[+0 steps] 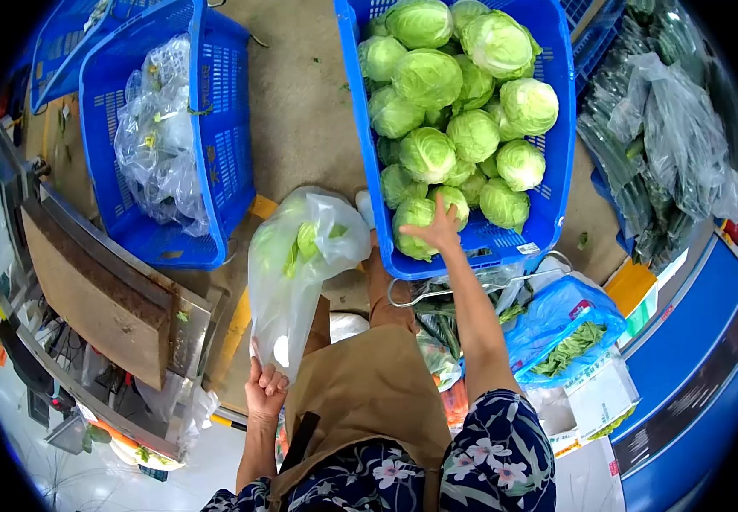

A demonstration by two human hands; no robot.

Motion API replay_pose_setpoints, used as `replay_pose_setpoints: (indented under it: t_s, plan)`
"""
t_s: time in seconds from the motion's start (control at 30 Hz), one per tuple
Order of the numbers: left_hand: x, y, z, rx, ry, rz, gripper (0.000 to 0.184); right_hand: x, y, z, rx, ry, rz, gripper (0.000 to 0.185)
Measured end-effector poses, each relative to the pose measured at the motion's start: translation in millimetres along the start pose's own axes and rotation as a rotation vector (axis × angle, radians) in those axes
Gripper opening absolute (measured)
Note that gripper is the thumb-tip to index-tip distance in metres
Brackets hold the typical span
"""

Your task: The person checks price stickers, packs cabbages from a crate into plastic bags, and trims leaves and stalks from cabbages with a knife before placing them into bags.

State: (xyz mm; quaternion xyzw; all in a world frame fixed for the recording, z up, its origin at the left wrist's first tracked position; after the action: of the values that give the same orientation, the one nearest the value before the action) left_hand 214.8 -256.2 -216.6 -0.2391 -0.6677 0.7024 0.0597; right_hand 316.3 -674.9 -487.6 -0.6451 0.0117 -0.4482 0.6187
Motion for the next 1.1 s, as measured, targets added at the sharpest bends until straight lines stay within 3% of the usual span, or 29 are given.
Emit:
replay_pose_setpoints:
  t_s: [0.03, 0.17, 0.3, 0.4, 0.57, 0.9, 1.03, 1.1]
  plan:
    - [-0.5, 0.0, 0.9, -0.004, 0.017, -0.014, 0.034, 0.6, 9.3, -4.2, 0.029, 0.139, 0.084, 0.135]
    - [-2.5, 0.5, 6.7, 0.011, 0.070, 0.022, 0.036, -0.1, 17.8, -9.3, 0.080, 0.346, 0.250, 0.121]
    - [-2.2, 10.0, 16.8, 0.016, 0.107, 0.073, 0.038, 37.4, -1.6, -11.2, -0.241, 0.854, 0.351, 0.109]
    - [2.3, 12.3, 20.8, 0.013, 0.131, 0.039, 0.038, 26.1, -4.3, -21.3, -0.283, 0.747, 0.428, 0.109]
    - [3.8, 20.0, 27.2, 0.009, 0.181, -0.025, 0.036, 8.2, -8.7, -15.5, -0.242, 1.168, 0.330, 0.105]
    - [-0.2, 31.1, 31.0, -0.004, 0.289, -0.078, 0.041, 6.1, -18.9, -30.1, -0.274, 1.351, 0.147, 0.086]
    - [-6.1, 31.2, 30.6, -0.022, 0.255, -0.039, 0.042, 4.8, -22.1, -54.8, -0.153, 1.642, 0.183, 0.077]
    - [-3.6, 32.3, 29.8, -0.019, 0.250, 0.000, 0.042, 24.1, -35.3, -42.0, 0.197, 1.774, 0.352, 0.069]
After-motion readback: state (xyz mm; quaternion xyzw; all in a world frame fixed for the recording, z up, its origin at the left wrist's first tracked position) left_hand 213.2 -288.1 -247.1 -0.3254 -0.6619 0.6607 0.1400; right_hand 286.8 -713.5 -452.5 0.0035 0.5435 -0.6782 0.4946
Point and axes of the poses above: each hand's wrist, its own y-axis towards the middle knuckle, its own x-axis out of the back of the hand, z = x × y, the point moved 4 cm from there along y, towards the middle knuckle, and after that the axes turned 6 degrees about z, right-handed, at the moved point
